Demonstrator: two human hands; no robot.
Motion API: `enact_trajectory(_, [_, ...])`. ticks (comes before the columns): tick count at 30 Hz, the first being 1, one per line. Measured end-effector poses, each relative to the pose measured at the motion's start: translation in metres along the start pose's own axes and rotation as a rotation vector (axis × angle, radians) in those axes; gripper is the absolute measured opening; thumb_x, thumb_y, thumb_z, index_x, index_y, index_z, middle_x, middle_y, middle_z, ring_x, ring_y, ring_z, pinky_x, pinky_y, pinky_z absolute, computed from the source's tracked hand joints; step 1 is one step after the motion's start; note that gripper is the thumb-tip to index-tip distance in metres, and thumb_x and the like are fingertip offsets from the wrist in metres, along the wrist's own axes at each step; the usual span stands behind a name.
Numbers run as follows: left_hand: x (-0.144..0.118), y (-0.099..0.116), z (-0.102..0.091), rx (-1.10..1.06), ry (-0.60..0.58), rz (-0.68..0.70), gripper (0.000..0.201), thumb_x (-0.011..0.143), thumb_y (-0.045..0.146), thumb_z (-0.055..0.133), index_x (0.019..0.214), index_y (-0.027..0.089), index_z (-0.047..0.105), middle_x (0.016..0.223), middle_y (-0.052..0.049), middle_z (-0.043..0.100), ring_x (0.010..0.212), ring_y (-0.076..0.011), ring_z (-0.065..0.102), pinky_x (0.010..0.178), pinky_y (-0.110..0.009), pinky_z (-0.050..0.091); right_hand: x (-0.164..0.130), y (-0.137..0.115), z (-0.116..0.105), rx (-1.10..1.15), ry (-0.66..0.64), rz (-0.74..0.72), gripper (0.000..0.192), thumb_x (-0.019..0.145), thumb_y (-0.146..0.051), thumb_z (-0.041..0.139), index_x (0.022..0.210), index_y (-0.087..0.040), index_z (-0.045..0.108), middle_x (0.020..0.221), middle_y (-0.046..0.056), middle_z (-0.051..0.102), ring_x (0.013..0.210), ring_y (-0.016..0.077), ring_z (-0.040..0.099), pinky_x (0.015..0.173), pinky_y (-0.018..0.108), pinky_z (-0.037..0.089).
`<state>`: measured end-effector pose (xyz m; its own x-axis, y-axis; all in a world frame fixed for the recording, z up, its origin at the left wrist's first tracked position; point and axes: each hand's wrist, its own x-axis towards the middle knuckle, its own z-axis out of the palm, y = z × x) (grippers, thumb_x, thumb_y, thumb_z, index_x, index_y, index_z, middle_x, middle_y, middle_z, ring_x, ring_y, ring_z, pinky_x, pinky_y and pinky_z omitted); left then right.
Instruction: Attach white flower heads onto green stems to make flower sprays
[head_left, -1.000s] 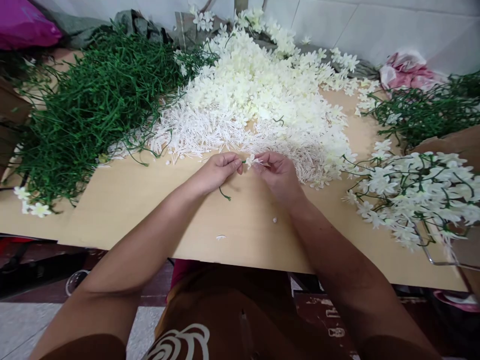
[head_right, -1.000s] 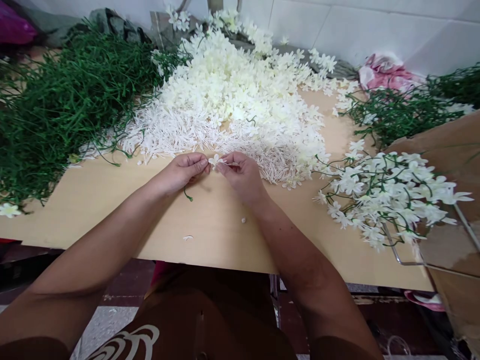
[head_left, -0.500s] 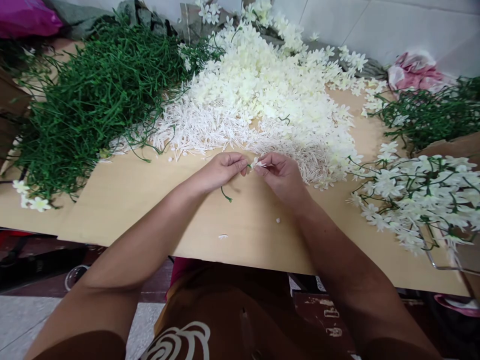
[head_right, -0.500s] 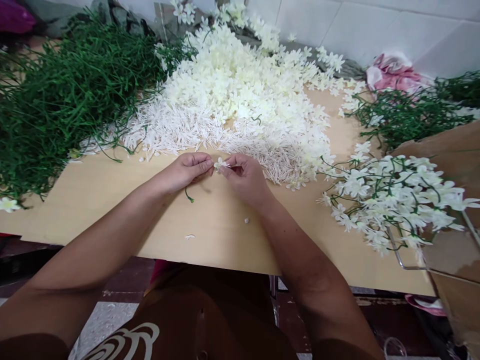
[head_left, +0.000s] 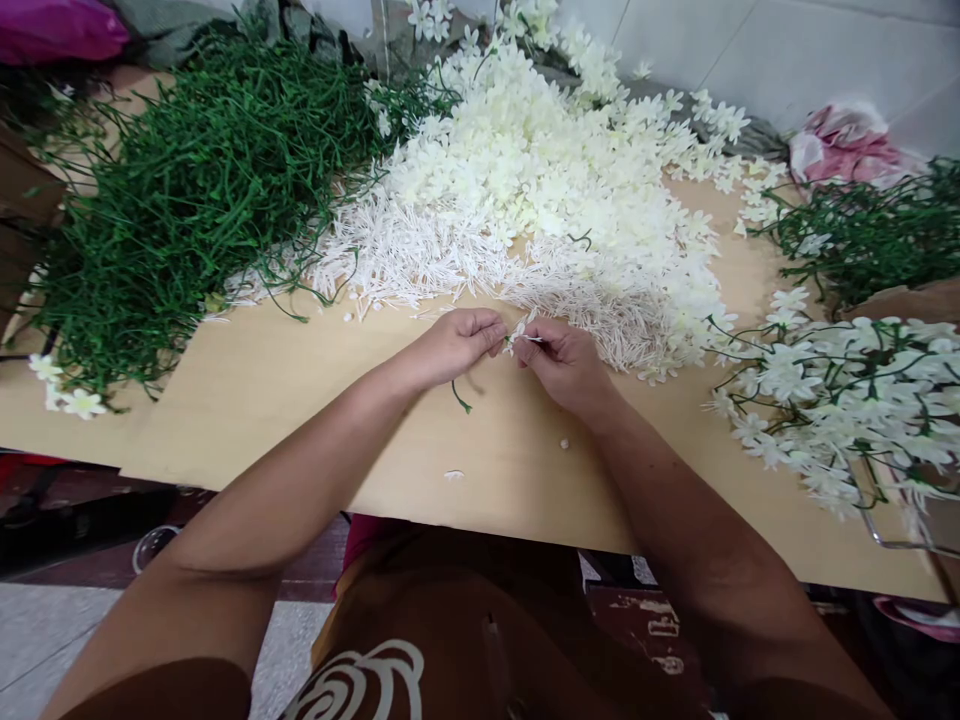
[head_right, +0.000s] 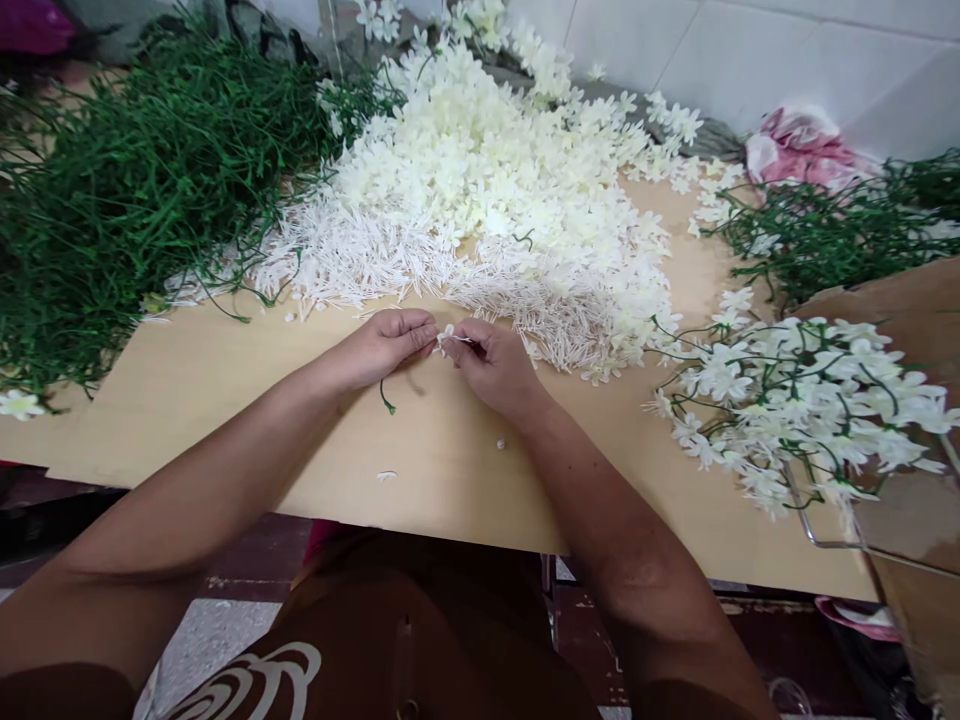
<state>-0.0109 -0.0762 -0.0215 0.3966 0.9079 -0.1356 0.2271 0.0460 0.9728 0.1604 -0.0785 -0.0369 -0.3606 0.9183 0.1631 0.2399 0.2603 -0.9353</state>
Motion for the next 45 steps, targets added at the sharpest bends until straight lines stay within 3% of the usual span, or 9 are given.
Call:
enact_trajectory(11, [0.004, -0.014, 0.013, 0.064, 0.178, 0.053, 0.029, 0.087, 0.031, 0.048, 0.061, 0.019, 0.045, 0.057, 0.003, 0.039, 0.057, -0.0112, 0.037, 0.059, -0.025, 0.030, 0.001, 0.005, 0.009, 0.023, 0.084, 0.013, 0.031, 0.076, -0.044, 0.068, 0.061, -0.019, 0.058, 0.060, -0.001, 0.056, 0.059, 0.0118, 0.049, 0.059, 0.027, 0.038])
enact_trajectory(18, [0.003, -0.016, 0.022, 0.196, 0.304, 0.046, 0.027, 0.088, 0.027, 0.044, 0.063, 0.020, 0.041, 0.057, 0.003, 0.041, 0.061, -0.0131, 0.041, 0.063, -0.026, 0.031, 0.000, 0.006, 0.015, -0.028, 0.177, -0.028, 0.028, 0.080, -0.036, 0.062, 0.060, -0.020, 0.053, 0.059, -0.001, 0.053, 0.057, 0.0112, 0.046, 0.056, 0.027, 0.037])
enact_trajectory(26, [0.003, -0.017, 0.020, 0.277, 0.269, 0.042, 0.022, 0.083, 0.019, 0.047, 0.062, 0.020, 0.040, 0.057, 0.002, 0.045, 0.060, -0.0132, 0.042, 0.061, -0.026, 0.030, 0.004, 0.004, 0.010, -0.027, 0.110, 0.050, 0.035, 0.076, -0.045, 0.069, 0.059, -0.019, 0.052, 0.054, -0.003, 0.051, 0.054, 0.0100, 0.043, 0.053, 0.027, 0.034])
enact_trajectory(30, [0.008, -0.016, 0.016, 0.066, 0.173, 0.088, 0.023, 0.088, 0.026, 0.044, 0.067, 0.019, 0.048, 0.066, 0.001, 0.055, 0.068, -0.0129, 0.051, 0.068, -0.025, 0.037, 0.011, 0.005, 0.005, 0.093, 0.034, 0.090, 0.037, 0.073, -0.053, 0.070, 0.064, -0.019, 0.058, 0.056, -0.003, 0.057, 0.055, 0.0101, 0.050, 0.057, 0.026, 0.040])
enact_trajectory(33, [0.011, -0.011, 0.011, -0.033, 0.148, 0.103, 0.031, 0.090, 0.034, 0.047, 0.063, 0.018, 0.047, 0.063, 0.001, 0.052, 0.065, -0.0120, 0.048, 0.069, -0.025, 0.039, 0.012, 0.006, 0.000, 0.245, -0.007, 0.115, 0.039, 0.069, -0.057, 0.072, 0.069, -0.020, 0.062, 0.059, -0.002, 0.061, 0.057, 0.0100, 0.054, 0.059, 0.026, 0.046])
enact_trajectory(36, [0.011, -0.007, 0.007, -0.042, 0.184, 0.111, 0.036, 0.089, 0.041, 0.051, 0.062, 0.018, 0.045, 0.060, 0.003, 0.045, 0.062, -0.0117, 0.043, 0.066, -0.026, 0.037, 0.010, 0.006, -0.006, 0.358, -0.049, 0.156, 0.037, 0.067, -0.055, 0.075, 0.075, -0.020, 0.067, 0.066, -0.001, 0.067, 0.060, 0.0099, 0.058, 0.063, 0.026, 0.051])
enact_trajectory(40, [0.006, -0.006, 0.003, 0.000, 0.095, 0.152, 0.039, 0.087, 0.048, 0.053, 0.061, 0.018, 0.044, 0.059, 0.003, 0.040, 0.059, -0.0111, 0.039, 0.061, -0.026, 0.034, 0.006, 0.005, -0.010, 0.402, -0.042, 0.177, 0.031, 0.068, -0.048, 0.077, 0.074, -0.019, 0.069, 0.067, -0.001, 0.068, 0.062, 0.0099, 0.061, 0.066, 0.026, 0.054])
enact_trajectory(45, [0.004, -0.008, 0.002, 0.013, 0.034, 0.185, 0.044, 0.086, 0.054, 0.051, 0.062, 0.018, 0.047, 0.061, 0.002, 0.044, 0.060, -0.0113, 0.040, 0.061, -0.026, 0.034, 0.007, 0.003, -0.005, 0.387, -0.021, 0.165, 0.023, 0.067, -0.039, 0.078, 0.069, -0.019, 0.068, 0.063, -0.002, 0.067, 0.060, 0.0090, 0.060, 0.063, 0.025, 0.052])
